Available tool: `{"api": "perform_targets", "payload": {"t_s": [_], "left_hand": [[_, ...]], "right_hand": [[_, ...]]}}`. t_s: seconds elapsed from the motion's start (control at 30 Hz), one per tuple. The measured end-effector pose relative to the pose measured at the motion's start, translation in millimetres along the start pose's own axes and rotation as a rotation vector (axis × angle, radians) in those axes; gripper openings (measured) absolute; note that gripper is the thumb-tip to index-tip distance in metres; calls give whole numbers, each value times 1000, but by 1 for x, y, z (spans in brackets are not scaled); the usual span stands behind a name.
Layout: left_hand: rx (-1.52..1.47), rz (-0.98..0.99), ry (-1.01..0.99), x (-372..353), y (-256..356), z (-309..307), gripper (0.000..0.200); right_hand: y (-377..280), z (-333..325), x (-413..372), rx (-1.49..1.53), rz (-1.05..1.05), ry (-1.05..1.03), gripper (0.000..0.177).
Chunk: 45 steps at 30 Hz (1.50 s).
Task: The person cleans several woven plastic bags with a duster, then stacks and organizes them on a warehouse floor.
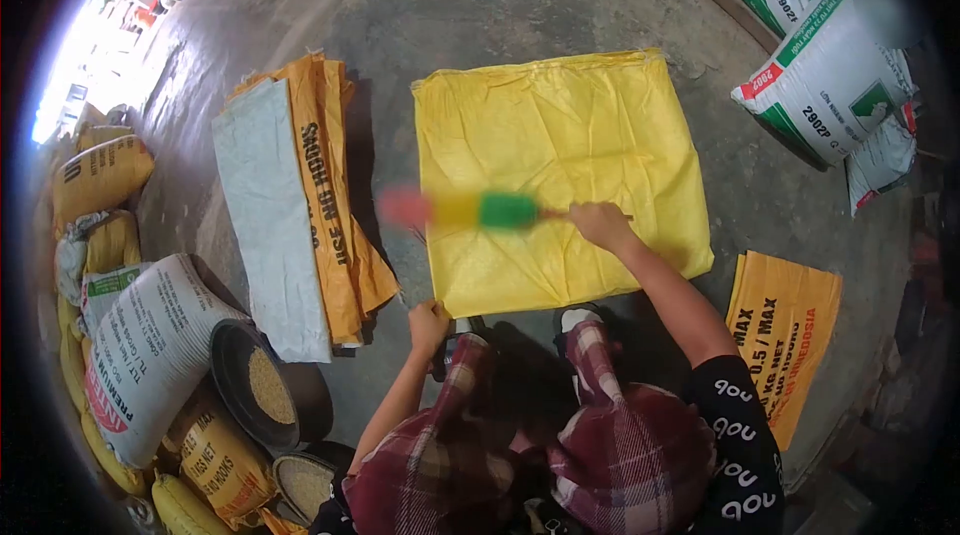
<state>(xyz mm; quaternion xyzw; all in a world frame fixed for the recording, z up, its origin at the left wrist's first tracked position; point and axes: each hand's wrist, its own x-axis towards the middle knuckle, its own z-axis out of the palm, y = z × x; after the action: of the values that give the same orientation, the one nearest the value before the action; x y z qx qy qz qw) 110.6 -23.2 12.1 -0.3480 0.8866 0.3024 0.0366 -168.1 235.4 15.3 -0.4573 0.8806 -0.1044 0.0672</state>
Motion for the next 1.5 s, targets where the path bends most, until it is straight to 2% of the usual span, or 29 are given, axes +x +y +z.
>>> {"api": "perform_targets", "payload": {"t_s": [0.03, 0.1, 0.17, 0.23, 0.27, 0.3, 0.33, 0.4, 0.43, 0.5, 0.57, 0.6, 0.67, 0.73, 0.8, 0.83, 0.9, 0.93, 1.0, 1.07, 1.13, 1.17, 1.23, 1.3, 1.43, 1.5], "left_hand": [[-20, -6, 16, -2, 2, 1, 21], [-20, 17, 20, -7, 13, -5, 21], [-19, 38, 39, -7, 17, -7, 20], [-2, 8, 29, -8, 16, -9, 19], [-3, 7, 25, -9, 16, -9, 19], [15, 0, 37, -9, 16, -9, 19], [29, -7, 48, -9, 18, -8, 18], [-19, 4, 44, -9, 16, -6, 18], [-12, 6, 57, -8, 12, -4, 18], [5, -28, 29, -9, 19, -9, 20], [26, -19, 28, -8, 13, -6, 20], [37, -1, 32, -7, 11, -6, 21], [36, -16, 24, -6, 10, -5, 21], [42, -29, 3, -9, 9, -5, 22], [31, -15, 20, -7, 16, -6, 22], [28, -8, 15, -8, 19, -8, 22], [41, -66, -9, -8, 23, -12, 22], [35, -67, -4, -8, 23, -11, 22], [42, -63, -9, -7, 19, -10, 21], [43, -43, 12, -6, 12, -4, 21], [53, -9, 28, -7, 12, -6, 20], [71, -27, 20, -8, 16, -8, 20], [91, -45, 15, -5, 20, -9, 20], [91, -13, 22, -6, 16, -8, 21], [68, -76, -5, -5, 11, -7, 22], [-5, -82, -23, -3, 10, -8, 24]], "right_hand": [[8, 11, -18, -4, 11, -7, 18], [42, 42, -51, -198, 22, 65, 12], [79, 30, -65, -91, 378, 26, 14], [117, 18, -75, -61, 794, 172, 22], [114, -16, -72, 124, 1009, 306, 31], [126, -19, -66, 248, 1245, 448, 38], [129, -18, -69, 236, 1245, 446, 38], [127, -13, -70, 275, 1125, 637, 37], [117, -6, -78, 255, 883, 598, 33], [90, 17, -104, 101, 487, 267, 22], [50, 0, -131, -45, 152, -123, 14], [53, 4, -137, -35, 155, -125, 14], [85, 9, -167, -20, 65, 14, 10], [165, 42, -192, -238, 382, -78, 17], [161, -25, -168, -48, 831, 287, 22], [174, -24, -164, -54, 839, 290, 22], [193, -20, -156, -13, 1181, 517, 28], [184, -26, -149, -15, 1175, 521, 28], [149, -24, -139, 100, 891, 645, 28], [113, 5, -159, 113, 585, 283, 28], [62, 13, -177, 32, 179, 74, 28], [59, 17, -187, 39, 187, 76, 28], [69, 20, -207, 48, 383, 206, 33], [91, 2, -216, 102, 976, 307, 38], [71, -7, -221, 72, 1081, 413, 34], [26, -1, -240, 160, 641, 265, 28]]}}
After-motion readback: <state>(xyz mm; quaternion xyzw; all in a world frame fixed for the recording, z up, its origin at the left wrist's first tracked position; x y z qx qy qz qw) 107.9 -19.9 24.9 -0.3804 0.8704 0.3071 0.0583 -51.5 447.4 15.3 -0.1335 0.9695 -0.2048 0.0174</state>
